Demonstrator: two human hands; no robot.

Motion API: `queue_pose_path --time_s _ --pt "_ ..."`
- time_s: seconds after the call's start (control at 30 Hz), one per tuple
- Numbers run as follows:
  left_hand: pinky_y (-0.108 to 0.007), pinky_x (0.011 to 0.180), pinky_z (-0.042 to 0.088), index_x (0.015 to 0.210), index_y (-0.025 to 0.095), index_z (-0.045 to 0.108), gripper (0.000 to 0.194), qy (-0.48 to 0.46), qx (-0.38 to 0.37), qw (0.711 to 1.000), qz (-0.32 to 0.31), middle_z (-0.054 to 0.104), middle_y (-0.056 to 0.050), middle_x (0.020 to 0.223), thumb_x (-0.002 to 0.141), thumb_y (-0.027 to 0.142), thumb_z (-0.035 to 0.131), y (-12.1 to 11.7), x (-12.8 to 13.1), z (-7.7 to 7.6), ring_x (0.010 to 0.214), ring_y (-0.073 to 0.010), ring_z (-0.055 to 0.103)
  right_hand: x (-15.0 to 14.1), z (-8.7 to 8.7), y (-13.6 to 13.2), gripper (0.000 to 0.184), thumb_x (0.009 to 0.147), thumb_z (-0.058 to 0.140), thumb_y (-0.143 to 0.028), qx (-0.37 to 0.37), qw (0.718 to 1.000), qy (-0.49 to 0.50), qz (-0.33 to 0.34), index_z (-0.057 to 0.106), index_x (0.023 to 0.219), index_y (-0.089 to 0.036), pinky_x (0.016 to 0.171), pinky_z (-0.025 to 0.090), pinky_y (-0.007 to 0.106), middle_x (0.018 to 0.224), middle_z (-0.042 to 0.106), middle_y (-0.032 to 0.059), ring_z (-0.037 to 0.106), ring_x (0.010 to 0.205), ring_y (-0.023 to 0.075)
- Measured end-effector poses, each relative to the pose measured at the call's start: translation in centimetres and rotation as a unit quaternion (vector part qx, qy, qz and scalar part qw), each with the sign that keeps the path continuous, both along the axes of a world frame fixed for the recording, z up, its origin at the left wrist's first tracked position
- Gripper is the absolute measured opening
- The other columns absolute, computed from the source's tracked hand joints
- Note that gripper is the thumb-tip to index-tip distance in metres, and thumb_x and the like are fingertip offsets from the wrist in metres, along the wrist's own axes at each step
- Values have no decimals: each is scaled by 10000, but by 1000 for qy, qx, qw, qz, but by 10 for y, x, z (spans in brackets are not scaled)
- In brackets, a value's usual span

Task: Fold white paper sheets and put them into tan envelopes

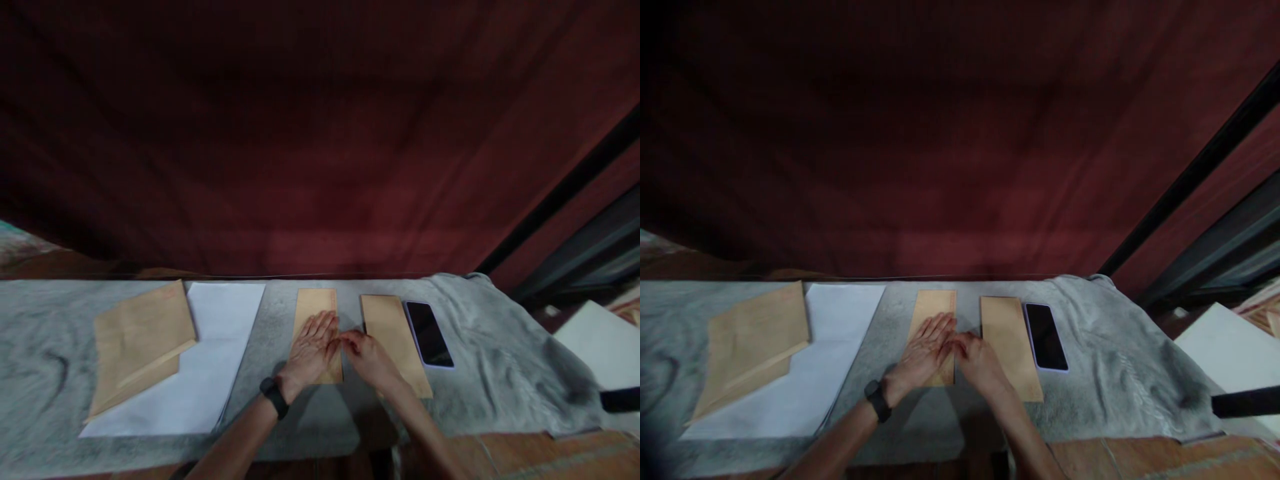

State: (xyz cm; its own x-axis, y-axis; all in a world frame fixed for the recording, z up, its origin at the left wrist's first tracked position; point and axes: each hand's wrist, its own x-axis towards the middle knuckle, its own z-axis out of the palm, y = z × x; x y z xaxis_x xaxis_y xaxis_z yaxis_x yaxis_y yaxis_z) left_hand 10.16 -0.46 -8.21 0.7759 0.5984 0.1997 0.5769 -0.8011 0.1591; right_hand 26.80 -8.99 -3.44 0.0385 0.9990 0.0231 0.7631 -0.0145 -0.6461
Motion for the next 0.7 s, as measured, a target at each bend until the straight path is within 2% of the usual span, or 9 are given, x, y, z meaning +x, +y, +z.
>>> queue_pose_path --time_s 0.13,0.27,0.47,0.6,0.7 --pt "-491 1260 227 1570 172 353 565 -13 15 1000 -16 403 -110 1616 1073 439 337 -20 -11 -1 1529 -243 297 -2 -14 2 307 1002 433 -217 -13 996 -68 -62 728 1086 -217 824 531 259 1077 774 71 738 937 193" --pt "-517 1259 223 1605 201 267 597 -17 23 999 -44 340 -111 1648 1062 423 374 -40 -23 2 1538 -255 274 -10 -21 2 280 994 452 -227 -3 987 -135 -91 718 1080 -208 815 537 275 1054 768 95 735 953 210" --pt "-524 1257 236 1614 269 239 606 13 -12 994 -104 315 -49 1663 1054 422 411 -61 -39 11 1543 -260 259 -21 -20 5 248 983 468 -213 -16 979 -169 -111 701 1067 -215 781 553 275 1095 746 103 742 925 211" --pt "-477 1258 248 1632 231 163 667 20 -27 991 -132 332 -69 1652 1057 477 393 -72 -49 16 1530 -249 295 -25 -18 5 268 984 444 -188 -15 978 -173 -113 700 1059 -209 797 559 294 1085 741 117 738 930 224" --pt "-446 1251 267 1633 204 161 702 21 -28 991 -132 341 -98 1643 1049 512 403 -77 -56 16 1519 -249 322 -27 -13 4 292 985 439 -180 -14 979 -168 -110 695 1125 -194 865 552 308 1125 727 126 719 994 230"
